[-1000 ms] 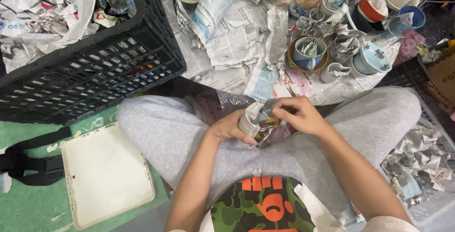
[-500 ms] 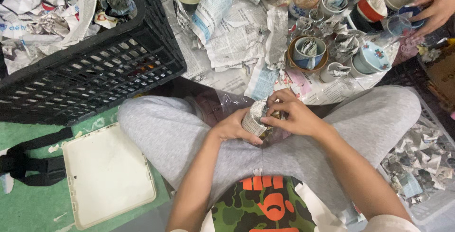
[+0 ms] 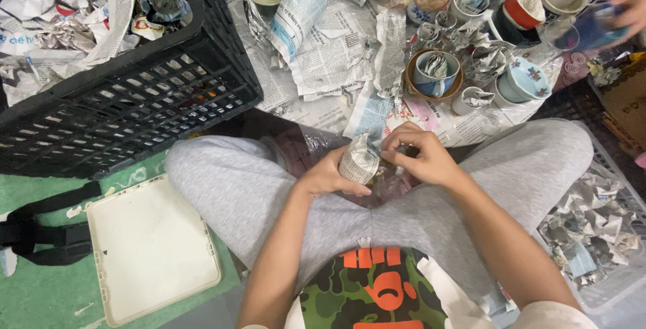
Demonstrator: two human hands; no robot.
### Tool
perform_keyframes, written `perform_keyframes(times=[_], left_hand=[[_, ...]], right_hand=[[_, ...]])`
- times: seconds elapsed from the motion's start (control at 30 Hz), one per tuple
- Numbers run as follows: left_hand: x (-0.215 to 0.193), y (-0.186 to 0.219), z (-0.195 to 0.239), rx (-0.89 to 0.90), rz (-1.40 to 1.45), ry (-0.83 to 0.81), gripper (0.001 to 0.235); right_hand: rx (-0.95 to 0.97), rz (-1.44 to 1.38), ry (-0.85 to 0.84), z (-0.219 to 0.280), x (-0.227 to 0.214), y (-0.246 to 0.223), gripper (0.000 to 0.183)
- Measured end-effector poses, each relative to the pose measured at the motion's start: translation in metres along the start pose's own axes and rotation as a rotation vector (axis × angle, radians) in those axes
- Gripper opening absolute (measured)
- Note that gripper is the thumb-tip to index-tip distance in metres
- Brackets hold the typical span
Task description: The person sits on the floor and wraps various small ceramic and glass items, such as cups and bowls, in pieces of newspaper. They fold the paper around each item and place the wrapped bundle aside.
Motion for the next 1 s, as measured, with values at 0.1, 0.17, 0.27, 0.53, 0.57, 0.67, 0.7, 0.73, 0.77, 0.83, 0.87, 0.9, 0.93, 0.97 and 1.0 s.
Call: perform_keyframes(times=[0.1,0.17,0.27,0.53,0.57,0.67,0.7,0.73,0.77,0.83,0.87,0.9,0.93,0.97,1.0], left_hand=[[-0.003,0.006,-0.001,0.044,-0.1,0.03,0.101],[-0.001,0.012,0.0,0.082,-0.156,0.043,0.099],[0.006,0.024,0.004,0.152,-0.293,0.079,0.093],[0.014,0.04,0.012,0.205,-0.462,0.155,0.091],[0.014,0.042,0.012,0.221,-0.469,0.155,0.091],[0.014,0.039,0.011,0.201,-0.453,0.158,0.089],[0.012,0.038,0.011,0.183,-0.441,0.16,0.087],[0.011,0.043,0.011,0.221,-0.426,0.171,0.088],[0.01,0.047,0.012,0.258,-0.41,0.182,0.09],[0.007,0.049,0.013,0.261,-0.383,0.211,0.09],[0.003,0.047,0.013,0.229,-0.373,0.228,0.089],[0.0,0.045,0.012,0.197,-0.364,0.246,0.087],[-0.001,0.045,0.011,0.187,-0.362,0.25,0.086],[-0.001,0.045,0.011,0.177,-0.361,0.254,0.085],[-0.002,0.045,0.01,0.167,-0.358,0.26,0.083]], right_hand=[[0.114,0.046,-0.009,0.001,-0.001,0.009,0.016],[0.211,0.098,-0.052,0.002,0.002,0.016,0.021],[0.059,0.161,-0.055,-0.002,0.005,-0.003,0.03],[0.044,0.19,-0.283,0.002,0.034,0.002,0.033],[0.09,0.161,-0.313,0.004,0.035,0.008,0.032],[0.103,0.073,-0.291,0.007,0.034,0.012,0.026],[0.086,0.044,-0.266,0.006,0.032,0.01,0.023],[0.057,-0.008,-0.216,0.004,0.028,0.008,0.021],[0.028,-0.06,-0.166,0.002,0.023,0.005,0.019],[-0.022,-0.065,-0.102,0.001,0.015,0.0,0.015],[-0.044,-0.016,-0.086,0.0,0.011,-0.003,0.013],[-0.067,0.034,-0.069,0.0,0.008,-0.007,0.012],[-0.111,0.069,-0.024,0.0,0.003,-0.013,0.012],[-0.155,0.105,0.021,0.001,0.0,-0.02,0.013],[-0.198,0.14,0.064,0.002,-0.002,-0.028,0.014]])
Point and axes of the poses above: each hand's wrist, its own z-axis away from the middle knuckle, its own x-axis out of the palm, y = z × x, the point moved 10 cm from there along -z, towards the middle knuckle, and after that the axes turned 2 degrees about -x, right-handed, at the moved point
